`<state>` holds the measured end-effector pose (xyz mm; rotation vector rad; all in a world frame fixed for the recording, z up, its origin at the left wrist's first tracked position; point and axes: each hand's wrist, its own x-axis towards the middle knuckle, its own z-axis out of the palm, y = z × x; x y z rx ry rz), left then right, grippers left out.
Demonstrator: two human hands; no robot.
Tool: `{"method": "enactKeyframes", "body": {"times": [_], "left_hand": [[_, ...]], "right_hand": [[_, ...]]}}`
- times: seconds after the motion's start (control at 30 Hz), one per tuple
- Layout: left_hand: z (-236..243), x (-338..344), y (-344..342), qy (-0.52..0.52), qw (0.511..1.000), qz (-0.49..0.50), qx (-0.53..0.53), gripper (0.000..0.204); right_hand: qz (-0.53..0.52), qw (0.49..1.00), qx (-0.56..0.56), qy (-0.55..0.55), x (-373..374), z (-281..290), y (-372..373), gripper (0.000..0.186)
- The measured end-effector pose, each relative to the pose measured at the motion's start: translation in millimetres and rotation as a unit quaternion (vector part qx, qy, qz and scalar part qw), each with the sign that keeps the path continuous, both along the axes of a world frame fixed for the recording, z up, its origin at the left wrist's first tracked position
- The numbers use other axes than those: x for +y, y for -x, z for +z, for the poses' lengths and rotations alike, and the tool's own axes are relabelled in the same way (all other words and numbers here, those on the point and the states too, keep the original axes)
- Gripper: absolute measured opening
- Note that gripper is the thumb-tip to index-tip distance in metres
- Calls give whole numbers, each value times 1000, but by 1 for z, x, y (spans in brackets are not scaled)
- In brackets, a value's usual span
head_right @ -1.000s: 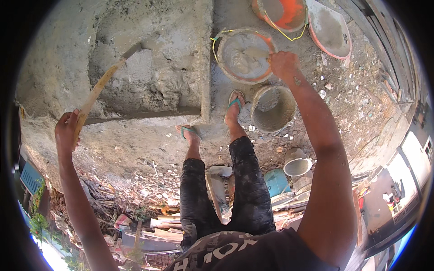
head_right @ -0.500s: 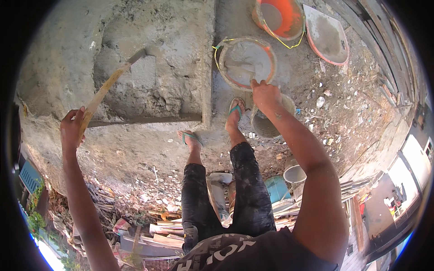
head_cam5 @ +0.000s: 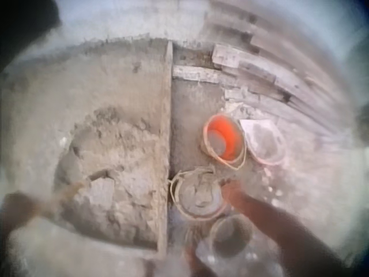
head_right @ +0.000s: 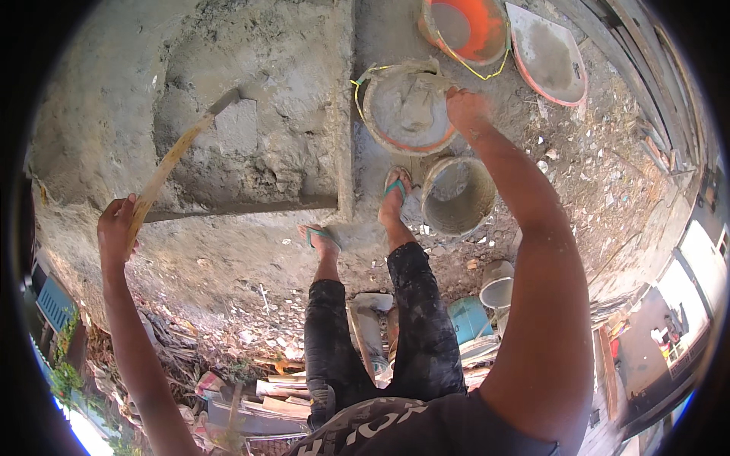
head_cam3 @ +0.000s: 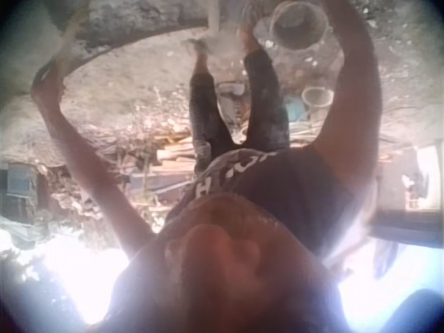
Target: The person mixes mortar on the ground using a hoe and applies the plaster to a brick wall using a trowel.
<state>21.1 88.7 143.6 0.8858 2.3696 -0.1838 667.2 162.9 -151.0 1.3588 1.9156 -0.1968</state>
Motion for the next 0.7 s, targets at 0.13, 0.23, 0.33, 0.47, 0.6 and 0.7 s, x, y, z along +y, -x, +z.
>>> {"method": "enactKeyframes", "body": {"times": [0.13,0.23,0.33,0.47,0.6,0.7], "left_hand": [[-20,1,5,-9,1000,0,-27,46],[-9,-22,23,-11,1000,8,8,46],[-9,-20,12,-24,999,7,22,45],[-16,-22,5,-31,1000,-3,-2,45],[-18,-28,6,-39,999,2,-6,43],[-16,-32,17,-27,1000,-14,4,43]], "right_hand": [[-185,981,52,31,-64,-105,-61,41],[-278,949,98,110,-110,-81,-1,50],[-325,923,163,123,-115,-58,7,52],[-374,876,291,88,-147,-79,-14,53],[-607,635,425,217,-153,-46,2,54],[-685,497,482,227,-161,-9,3,51]]}}
